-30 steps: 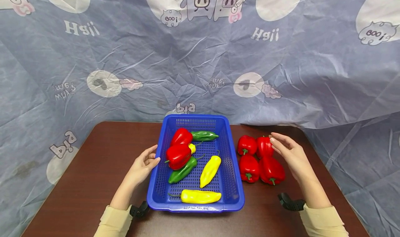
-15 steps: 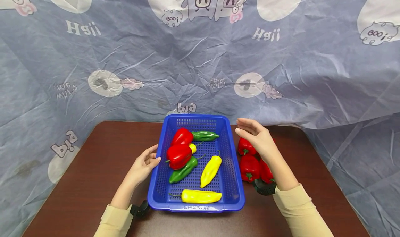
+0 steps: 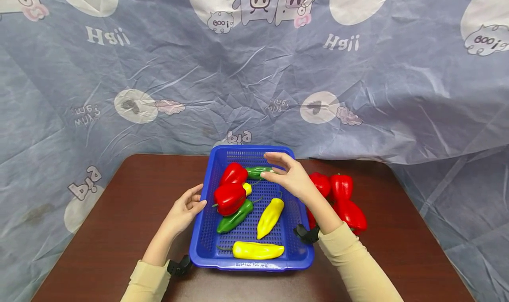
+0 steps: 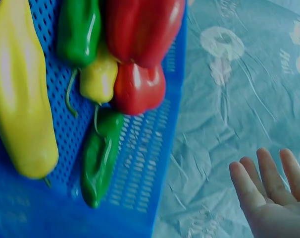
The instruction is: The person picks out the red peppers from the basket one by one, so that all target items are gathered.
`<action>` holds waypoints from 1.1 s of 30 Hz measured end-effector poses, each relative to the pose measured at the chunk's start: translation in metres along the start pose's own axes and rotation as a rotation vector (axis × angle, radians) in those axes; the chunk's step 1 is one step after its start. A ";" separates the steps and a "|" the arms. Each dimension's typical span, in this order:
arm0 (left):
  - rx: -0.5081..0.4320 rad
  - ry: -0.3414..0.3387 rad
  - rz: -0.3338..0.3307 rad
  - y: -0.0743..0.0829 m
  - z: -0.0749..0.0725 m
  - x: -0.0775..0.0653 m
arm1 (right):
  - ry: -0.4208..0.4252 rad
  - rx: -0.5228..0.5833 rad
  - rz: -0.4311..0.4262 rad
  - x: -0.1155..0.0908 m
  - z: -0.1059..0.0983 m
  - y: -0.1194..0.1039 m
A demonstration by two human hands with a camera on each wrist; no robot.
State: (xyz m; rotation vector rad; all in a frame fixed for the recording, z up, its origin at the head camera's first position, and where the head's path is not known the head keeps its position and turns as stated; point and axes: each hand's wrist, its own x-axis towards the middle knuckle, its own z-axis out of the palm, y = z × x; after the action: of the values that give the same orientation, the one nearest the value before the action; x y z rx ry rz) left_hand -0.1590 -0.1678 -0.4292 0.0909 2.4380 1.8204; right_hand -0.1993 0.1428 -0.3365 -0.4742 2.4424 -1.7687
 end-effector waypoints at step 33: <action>0.003 -0.003 -0.011 0.001 0.001 0.001 | -0.348 -0.435 0.016 0.027 0.084 0.030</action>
State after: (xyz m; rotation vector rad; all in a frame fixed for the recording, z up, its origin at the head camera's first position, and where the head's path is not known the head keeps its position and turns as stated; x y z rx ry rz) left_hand -0.1597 -0.1667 -0.4285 0.0806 2.4344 1.8112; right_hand -0.2098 0.0667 -0.3887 -0.7223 2.5451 -1.0270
